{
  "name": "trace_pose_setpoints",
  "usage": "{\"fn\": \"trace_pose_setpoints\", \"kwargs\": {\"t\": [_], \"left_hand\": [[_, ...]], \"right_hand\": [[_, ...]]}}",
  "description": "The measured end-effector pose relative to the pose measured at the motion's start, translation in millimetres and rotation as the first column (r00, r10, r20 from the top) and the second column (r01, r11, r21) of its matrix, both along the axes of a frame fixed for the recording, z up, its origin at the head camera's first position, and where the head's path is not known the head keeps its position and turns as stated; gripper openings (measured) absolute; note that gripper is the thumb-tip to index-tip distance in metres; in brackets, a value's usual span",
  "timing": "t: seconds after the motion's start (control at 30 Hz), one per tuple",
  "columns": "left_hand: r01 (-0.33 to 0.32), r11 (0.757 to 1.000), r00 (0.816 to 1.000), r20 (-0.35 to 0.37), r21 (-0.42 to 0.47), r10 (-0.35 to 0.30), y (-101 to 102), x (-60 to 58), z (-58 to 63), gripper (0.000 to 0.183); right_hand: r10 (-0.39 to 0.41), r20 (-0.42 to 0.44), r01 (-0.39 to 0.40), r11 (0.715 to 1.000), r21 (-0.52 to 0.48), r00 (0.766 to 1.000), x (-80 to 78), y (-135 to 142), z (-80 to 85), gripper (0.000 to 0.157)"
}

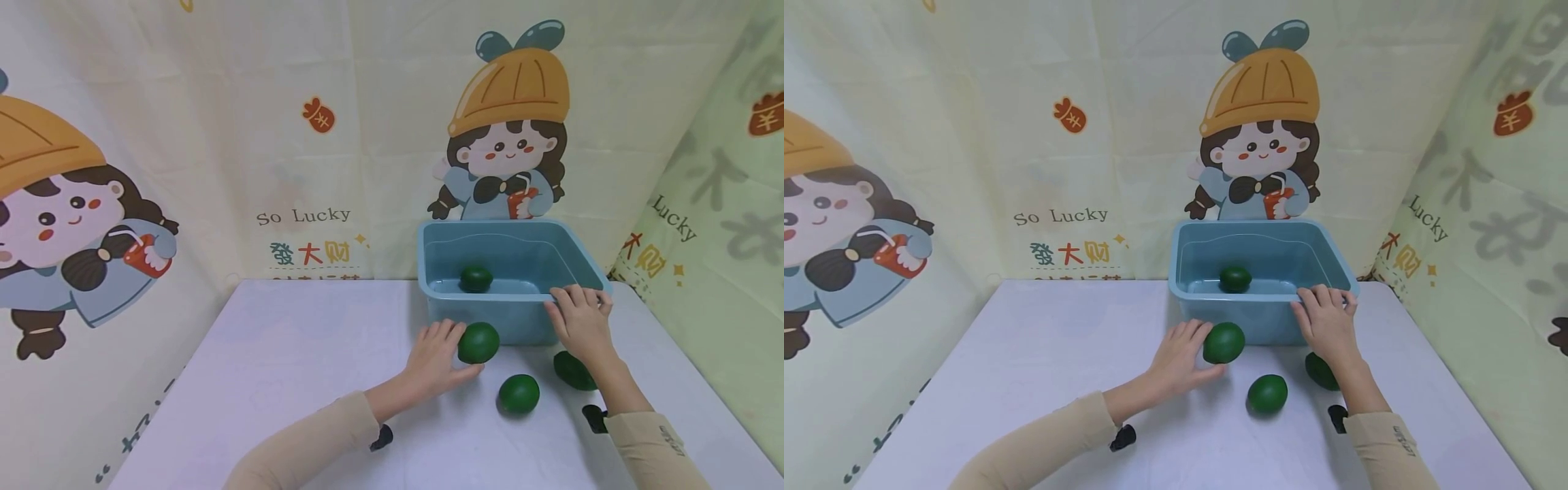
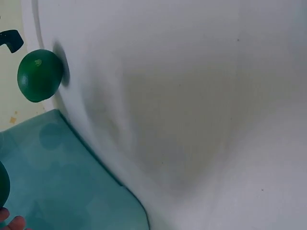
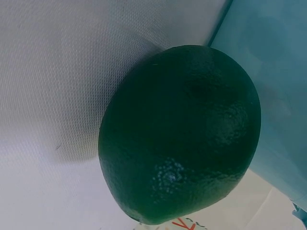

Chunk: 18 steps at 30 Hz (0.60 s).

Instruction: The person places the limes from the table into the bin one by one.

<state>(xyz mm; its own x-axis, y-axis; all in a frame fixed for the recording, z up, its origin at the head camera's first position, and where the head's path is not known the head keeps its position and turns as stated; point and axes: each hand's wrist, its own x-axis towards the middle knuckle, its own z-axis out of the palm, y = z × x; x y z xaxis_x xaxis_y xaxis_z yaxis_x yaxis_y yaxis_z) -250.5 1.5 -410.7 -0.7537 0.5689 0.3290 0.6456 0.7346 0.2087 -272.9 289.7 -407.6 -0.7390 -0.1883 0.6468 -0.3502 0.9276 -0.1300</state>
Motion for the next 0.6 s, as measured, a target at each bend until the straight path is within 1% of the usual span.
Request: {"fn": "trace_pose_setpoints", "kwargs": {"t": [0.13,0.33,0.6], "left_hand": [[-0.003,1.0,1.0,-0.01,-0.001,0.003,-3.2,-1.2,3.5,0.063],[0.0,1.0,1.0,-0.015,-0.013,0.0,-6.0,0.4,6.7,0.064],[0.01,1.0,1.0,-0.019,0.011,-0.01,-7.7,1.4,12.4,0.062]], "right_hand": [[-0.002,0.002,0.002,1.0,-0.001,1.0,-0.4,0.4,-0.6,0.057],[0.0,-0.006,0.0,1.0,-0.002,1.0,-0.9,0.7,-0.1,0.057],[-0.002,-0.004,0.002,1.0,0.004,1.0,-0.9,0.8,-0.7,0.058]]}}
